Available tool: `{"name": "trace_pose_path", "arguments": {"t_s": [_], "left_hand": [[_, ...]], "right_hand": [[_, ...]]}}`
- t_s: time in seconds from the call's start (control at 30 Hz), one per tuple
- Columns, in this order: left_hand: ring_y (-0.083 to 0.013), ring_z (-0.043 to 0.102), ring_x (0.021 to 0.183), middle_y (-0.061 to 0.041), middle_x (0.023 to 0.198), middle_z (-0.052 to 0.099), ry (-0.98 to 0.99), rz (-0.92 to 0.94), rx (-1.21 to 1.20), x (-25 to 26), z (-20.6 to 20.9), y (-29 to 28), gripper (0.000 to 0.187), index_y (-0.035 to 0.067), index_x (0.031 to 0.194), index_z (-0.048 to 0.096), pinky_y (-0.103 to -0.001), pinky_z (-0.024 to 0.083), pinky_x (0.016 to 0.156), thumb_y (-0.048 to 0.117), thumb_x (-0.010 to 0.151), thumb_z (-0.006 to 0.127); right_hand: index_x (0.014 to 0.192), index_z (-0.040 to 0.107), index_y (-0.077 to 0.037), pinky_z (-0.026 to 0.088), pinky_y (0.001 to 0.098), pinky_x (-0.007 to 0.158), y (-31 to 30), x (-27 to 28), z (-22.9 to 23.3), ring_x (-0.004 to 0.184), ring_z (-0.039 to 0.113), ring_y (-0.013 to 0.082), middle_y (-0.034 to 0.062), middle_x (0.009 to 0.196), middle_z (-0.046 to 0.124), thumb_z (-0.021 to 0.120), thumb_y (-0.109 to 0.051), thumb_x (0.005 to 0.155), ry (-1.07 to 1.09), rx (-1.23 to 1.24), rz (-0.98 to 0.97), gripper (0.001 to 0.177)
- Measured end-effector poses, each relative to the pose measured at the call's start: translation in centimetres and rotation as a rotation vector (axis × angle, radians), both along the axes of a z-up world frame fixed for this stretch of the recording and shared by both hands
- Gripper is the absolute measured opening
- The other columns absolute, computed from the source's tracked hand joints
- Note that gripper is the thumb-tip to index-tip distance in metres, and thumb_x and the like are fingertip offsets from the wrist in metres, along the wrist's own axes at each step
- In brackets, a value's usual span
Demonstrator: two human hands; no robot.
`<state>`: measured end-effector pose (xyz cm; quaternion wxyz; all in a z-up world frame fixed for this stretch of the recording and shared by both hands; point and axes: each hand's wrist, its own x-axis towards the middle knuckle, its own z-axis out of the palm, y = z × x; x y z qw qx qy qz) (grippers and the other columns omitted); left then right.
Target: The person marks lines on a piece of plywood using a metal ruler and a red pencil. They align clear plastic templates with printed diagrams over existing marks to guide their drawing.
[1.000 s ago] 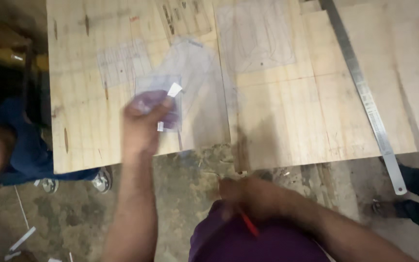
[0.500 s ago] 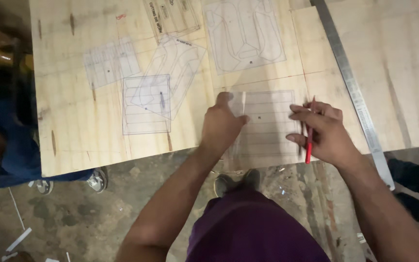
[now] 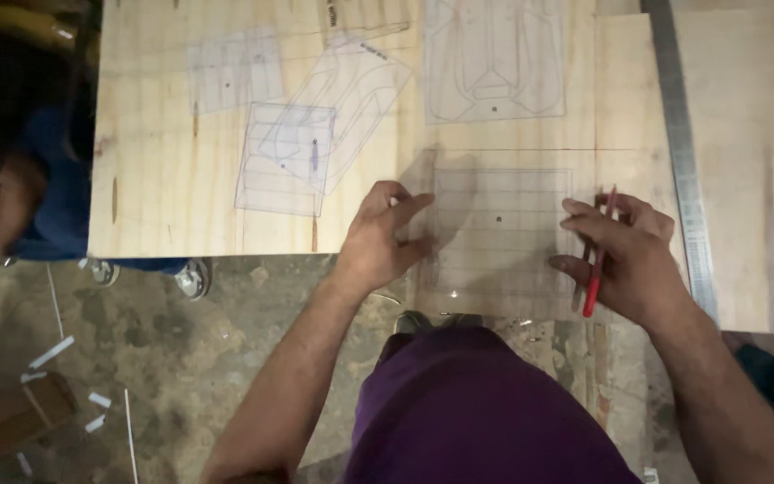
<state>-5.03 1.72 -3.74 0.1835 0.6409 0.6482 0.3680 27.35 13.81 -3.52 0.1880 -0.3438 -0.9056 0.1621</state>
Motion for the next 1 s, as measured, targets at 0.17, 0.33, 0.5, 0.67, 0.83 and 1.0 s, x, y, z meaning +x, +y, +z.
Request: {"name": "trace_pose_path", "arguments": {"t_s": [0.17, 0.33, 0.5, 0.67, 0.83, 1.0], "left_hand": [[-0.0302, 0.057, 0.111, -0.012, 0.116, 0.054, -0.009, -0.009, 0.046, 0.2, -0.8, -0.2, 0.057, 0.012, 0.13, 0.07, -0.04, 0.052, 0.093, 0.017, 0.077, 0.089], [-0.0288, 0.057, 0.11, -0.012, 0.116, 0.053, -0.023, -0.028, 0.031, 0.1, -0.8, -0.2, 0.053, 0.013, 0.133, 0.07, -0.038, 0.051, 0.092, 0.017, 0.082, 0.085], [-0.0278, 0.058, 0.105, -0.011, 0.116, 0.054, -0.043, -0.004, -0.047, 0.1, -0.3, -0.2, 0.053, 0.014, 0.132, 0.07, -0.038, 0.052, 0.087, 0.018, 0.081, 0.084], [-0.0297, 0.058, 0.109, -0.012, 0.117, 0.055, 0.002, -0.03, 0.085, 0.0, -0.6, 0.0, 0.055, 0.012, 0.132, 0.07, -0.039, 0.053, 0.09, 0.017, 0.08, 0.088], [-0.0327, 0.06, 0.107, -0.015, 0.117, 0.056, 0.016, -0.021, 0.082, -0.1, -0.8, 0.2, 0.057, 0.01, 0.13, 0.07, -0.041, 0.054, 0.087, 0.017, 0.077, 0.088], [-0.0336, 0.06, 0.103, -0.016, 0.114, 0.058, 0.016, -0.033, 0.079, -0.2, -0.8, 0.4, 0.053, 0.008, 0.128, 0.071, -0.042, 0.054, 0.086, 0.017, 0.079, 0.088]], "right_hand": [[0.116, 0.071, -0.015, 0.032, 0.0454, 0.119, 0.1, 0.1, -0.6, 0.131, 0.053, 0.0309, 0.0004, 0.134, 0.07, 0.089, -0.032, 0.07, 0.074, -0.044, 0.009, 0.052], [0.116, 0.072, -0.013, 0.034, 0.0496, 0.116, 0.4, 0.8, -0.5, 0.128, 0.055, 0.0326, 0.004, 0.134, 0.071, 0.088, -0.022, 0.075, 0.048, -0.054, 0.022, 0.046], [0.116, 0.069, -0.013, 0.043, 0.0456, 0.117, 1.3, 0.8, -0.2, 0.121, 0.06, 0.0267, 0.0036, 0.132, 0.071, 0.087, -0.02, 0.076, 0.131, -0.134, 0.034, 0.045], [0.116, 0.072, -0.011, 0.045, 0.0482, 0.11, 1.3, 0.6, -0.1, 0.123, 0.058, 0.0335, 0.0061, 0.127, 0.074, 0.091, -0.018, 0.069, 0.079, -0.007, 0.032, 0.052], [0.117, 0.071, -0.009, 0.048, 0.0447, 0.108, 1.4, -0.1, 0.4, 0.119, 0.062, 0.0296, 0.0073, 0.128, 0.073, 0.091, -0.015, 0.068, 0.098, -0.067, 0.044, 0.054], [0.112, 0.072, -0.007, 0.055, 0.0362, 0.078, 1.8, -0.7, 1.3, 0.088, 0.066, 0.0221, 0.0075, 0.126, 0.073, 0.091, -0.011, 0.069, 0.111, -0.255, -0.007, 0.047]]}}
